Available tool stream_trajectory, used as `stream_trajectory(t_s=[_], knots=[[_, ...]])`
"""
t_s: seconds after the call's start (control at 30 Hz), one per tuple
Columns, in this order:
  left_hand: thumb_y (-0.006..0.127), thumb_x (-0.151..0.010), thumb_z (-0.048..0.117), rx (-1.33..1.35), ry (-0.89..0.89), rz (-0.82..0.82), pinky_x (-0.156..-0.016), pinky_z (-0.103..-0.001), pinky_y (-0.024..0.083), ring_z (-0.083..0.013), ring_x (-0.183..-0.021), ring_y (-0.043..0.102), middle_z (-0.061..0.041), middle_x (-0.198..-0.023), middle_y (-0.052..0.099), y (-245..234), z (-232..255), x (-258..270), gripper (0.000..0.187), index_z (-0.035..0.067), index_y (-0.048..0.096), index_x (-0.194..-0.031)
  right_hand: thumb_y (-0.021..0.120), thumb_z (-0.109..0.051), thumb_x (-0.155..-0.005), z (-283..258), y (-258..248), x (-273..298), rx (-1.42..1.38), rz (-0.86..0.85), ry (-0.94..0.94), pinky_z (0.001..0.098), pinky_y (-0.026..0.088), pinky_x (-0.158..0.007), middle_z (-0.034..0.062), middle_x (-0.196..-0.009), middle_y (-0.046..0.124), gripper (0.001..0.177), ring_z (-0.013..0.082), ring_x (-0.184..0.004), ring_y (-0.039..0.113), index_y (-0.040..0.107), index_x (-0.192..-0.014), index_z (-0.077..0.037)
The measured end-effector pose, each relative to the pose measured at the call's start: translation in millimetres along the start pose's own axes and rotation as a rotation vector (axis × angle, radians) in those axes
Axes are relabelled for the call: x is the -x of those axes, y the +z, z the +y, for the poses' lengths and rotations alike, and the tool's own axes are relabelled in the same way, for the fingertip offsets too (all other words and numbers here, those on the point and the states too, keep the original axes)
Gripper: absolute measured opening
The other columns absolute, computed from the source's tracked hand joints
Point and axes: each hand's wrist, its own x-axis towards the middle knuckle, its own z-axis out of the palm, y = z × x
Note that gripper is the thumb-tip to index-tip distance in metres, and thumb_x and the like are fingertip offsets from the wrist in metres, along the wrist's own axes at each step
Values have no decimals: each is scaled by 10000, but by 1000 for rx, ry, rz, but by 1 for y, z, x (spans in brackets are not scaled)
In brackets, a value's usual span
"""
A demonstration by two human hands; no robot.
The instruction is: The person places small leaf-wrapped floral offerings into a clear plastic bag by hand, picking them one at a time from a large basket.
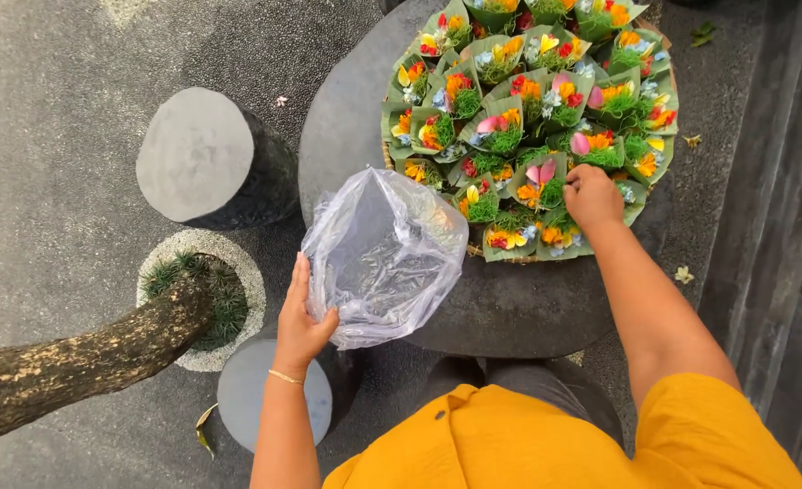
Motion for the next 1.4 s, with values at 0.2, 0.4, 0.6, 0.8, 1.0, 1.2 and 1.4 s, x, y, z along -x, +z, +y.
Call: stream_trajectory(t_s=[0.2,0.4,0.6,0.8,1.0,1.2,1.4], knots=[[708,-736,51,-28,-88,54,-1209,-369,316,-333,-1532,342,-222,-1648,343,1,29,4,944,2,304,-1588,747,-382,-921,-8,12,-15,-34,-133,315,529,543,-788,70,-1018,746,301,308,-953,703,712,-1122,-161],[714,-728,58,-89,-112,80,-1215,-383,310,-339,-1529,339,-232,-1643,340,11,27,10,955,-5,300,-1586,734,-283,-937,14,26,-9,-128,12,134,532,537,-754,125,-1006,746,282,362,-923,694,672,-1146,-104],[712,-737,58,-94,-110,103,-1226,-391,301,-354,-1542,325,-239,-1652,331,22,28,14,953,-6,297,-1592,682,-112,-973,39,0,-11,-494,-6,-14,421,598,-706,151,-1043,741,307,250,-840,735,639,-1265,-29],[713,-742,61,-127,-132,124,-1224,-388,308,-354,-1541,330,-239,-1656,325,28,44,13,953,-1,294,-1595,641,-3,-997,-38,-10,-78,-936,14,-110,323,666,-667,117,-1018,732,161,159,-827,741,614,-1138,69],[704,-752,65,-133,-169,146,-1219,-383,318,-346,-1542,331,-229,-1659,325,31,62,20,942,14,293,-1599,706,-52,-949,-70,22,-112,-708,98,-84,364,630,-628,148,-917,728,179,199,-757,752,625,-1087,30],[688,-776,70,-93,-192,145,-1217,-371,322,-334,-1544,337,-227,-1663,323,34,75,21,927,13,281,-1607,786,-150,-830,-74,36,-112,-289,118,-76,477,551,-734,187,-890,714,300,372,-831,700,633,-1027,16],[685,-764,59,-55,-147,121,-1230,-378,297,-340,-1550,321,-234,-1667,311,31,51,21,945,5,266,-1609,738,-130,-830,-89,25,-107,-255,96,66,481,536,-749,185,-917,716,257,373,-840,696,702,-1072,-51]])
